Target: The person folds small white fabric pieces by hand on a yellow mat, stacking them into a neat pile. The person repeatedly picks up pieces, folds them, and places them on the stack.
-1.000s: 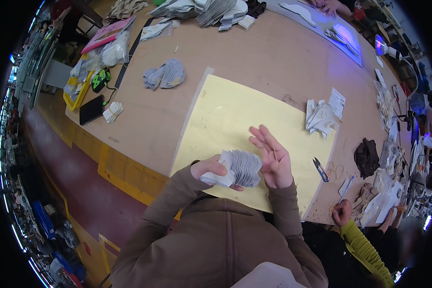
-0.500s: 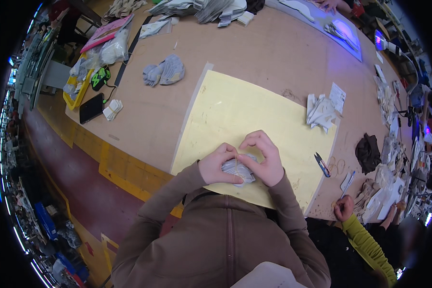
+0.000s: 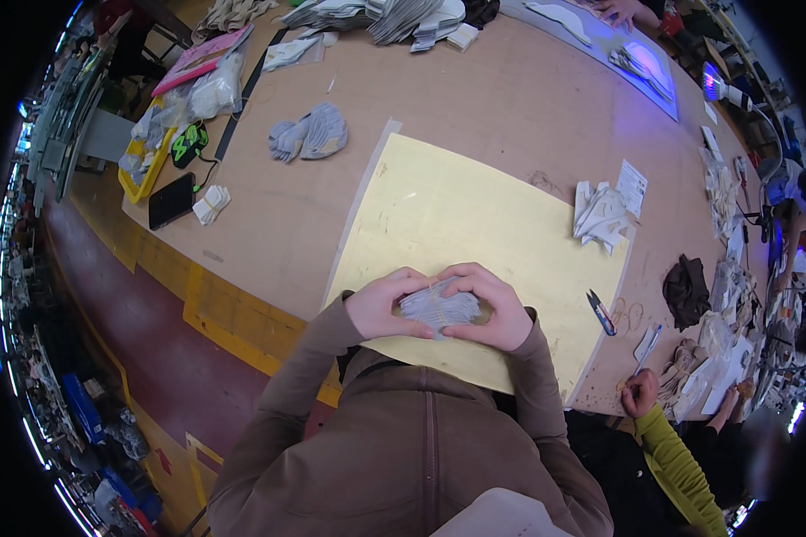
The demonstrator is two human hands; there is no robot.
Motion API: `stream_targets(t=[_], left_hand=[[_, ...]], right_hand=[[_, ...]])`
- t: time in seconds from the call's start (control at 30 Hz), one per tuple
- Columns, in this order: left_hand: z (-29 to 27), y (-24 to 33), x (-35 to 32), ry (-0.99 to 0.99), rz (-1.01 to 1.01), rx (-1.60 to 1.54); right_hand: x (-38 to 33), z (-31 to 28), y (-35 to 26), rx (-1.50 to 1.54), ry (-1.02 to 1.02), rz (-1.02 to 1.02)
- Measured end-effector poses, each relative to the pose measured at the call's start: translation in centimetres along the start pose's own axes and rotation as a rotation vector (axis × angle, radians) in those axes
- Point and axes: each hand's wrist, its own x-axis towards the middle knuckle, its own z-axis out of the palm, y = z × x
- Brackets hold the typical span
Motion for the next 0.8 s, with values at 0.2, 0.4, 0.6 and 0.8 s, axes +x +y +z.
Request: stream_targets(t=[0.2,0.4,0.6,0.8], left_hand=[[-0.3,1.0,-0.8,-0.107,-0.010,-0.247],[0.7,2.4,-0.8,0.023,0.097,-0.340],[-0.8,0.4,0.2,-0.048,0.219,-0.643],[2.2,2.5,0.9,0.130,0.445,-0.351]], right_hand=[[-0.1,0.1,-0.8,-0.042,0.014,-0.121],[-0.1,-0.3,-0.7,-0.113,0.095,-0.232],[-1.0,-0.2,0.5,0.300,0.231,-0.258],[-1.2,0.3,1.2,0.259,0.290,-0.239]])
